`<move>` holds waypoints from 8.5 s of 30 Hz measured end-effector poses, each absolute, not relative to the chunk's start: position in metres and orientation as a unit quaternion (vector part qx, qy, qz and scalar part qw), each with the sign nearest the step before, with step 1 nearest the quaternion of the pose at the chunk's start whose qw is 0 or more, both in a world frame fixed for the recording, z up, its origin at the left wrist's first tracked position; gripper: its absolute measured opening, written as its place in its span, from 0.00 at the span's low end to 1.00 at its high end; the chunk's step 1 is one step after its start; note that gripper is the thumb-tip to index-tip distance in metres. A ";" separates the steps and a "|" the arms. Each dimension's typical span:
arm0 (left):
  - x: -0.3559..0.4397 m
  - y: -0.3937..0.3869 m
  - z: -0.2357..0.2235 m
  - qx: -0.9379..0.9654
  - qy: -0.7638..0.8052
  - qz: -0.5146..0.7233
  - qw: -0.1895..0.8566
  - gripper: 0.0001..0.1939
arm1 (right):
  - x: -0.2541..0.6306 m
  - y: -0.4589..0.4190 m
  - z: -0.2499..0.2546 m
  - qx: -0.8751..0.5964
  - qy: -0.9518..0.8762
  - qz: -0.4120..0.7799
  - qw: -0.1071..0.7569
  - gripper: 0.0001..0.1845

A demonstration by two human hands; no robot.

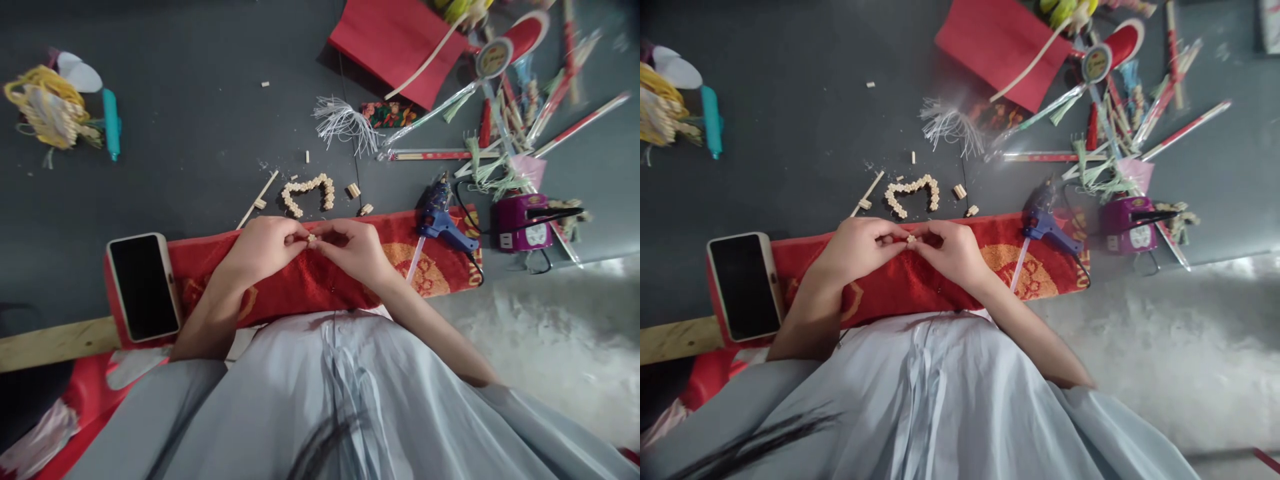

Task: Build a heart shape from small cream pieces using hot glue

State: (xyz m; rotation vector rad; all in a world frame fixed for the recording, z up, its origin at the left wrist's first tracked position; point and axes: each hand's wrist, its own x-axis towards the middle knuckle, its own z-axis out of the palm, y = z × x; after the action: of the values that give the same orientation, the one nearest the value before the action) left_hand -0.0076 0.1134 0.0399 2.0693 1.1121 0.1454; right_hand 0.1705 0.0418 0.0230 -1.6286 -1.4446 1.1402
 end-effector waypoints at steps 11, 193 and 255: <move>-0.021 0.126 0.047 0.841 0.449 0.028 0.301 0.08 | 0.167 0.054 0.018 -0.632 -0.666 0.292 0.270 0.08; -0.027 0.142 0.009 0.809 0.520 0.197 0.194 0.21 | 0.151 0.061 -0.011 -0.678 -0.650 0.188 0.288 0.05; -0.012 0.123 0.030 0.830 0.414 0.204 0.314 0.12 | 0.162 0.053 0.010 -0.608 -0.625 0.234 0.430 0.03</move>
State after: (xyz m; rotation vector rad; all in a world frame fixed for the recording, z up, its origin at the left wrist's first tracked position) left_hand -0.0123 0.1227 0.0296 2.1870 1.0918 0.5381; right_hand 0.1621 0.0527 0.0097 -1.5170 -1.5606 0.5838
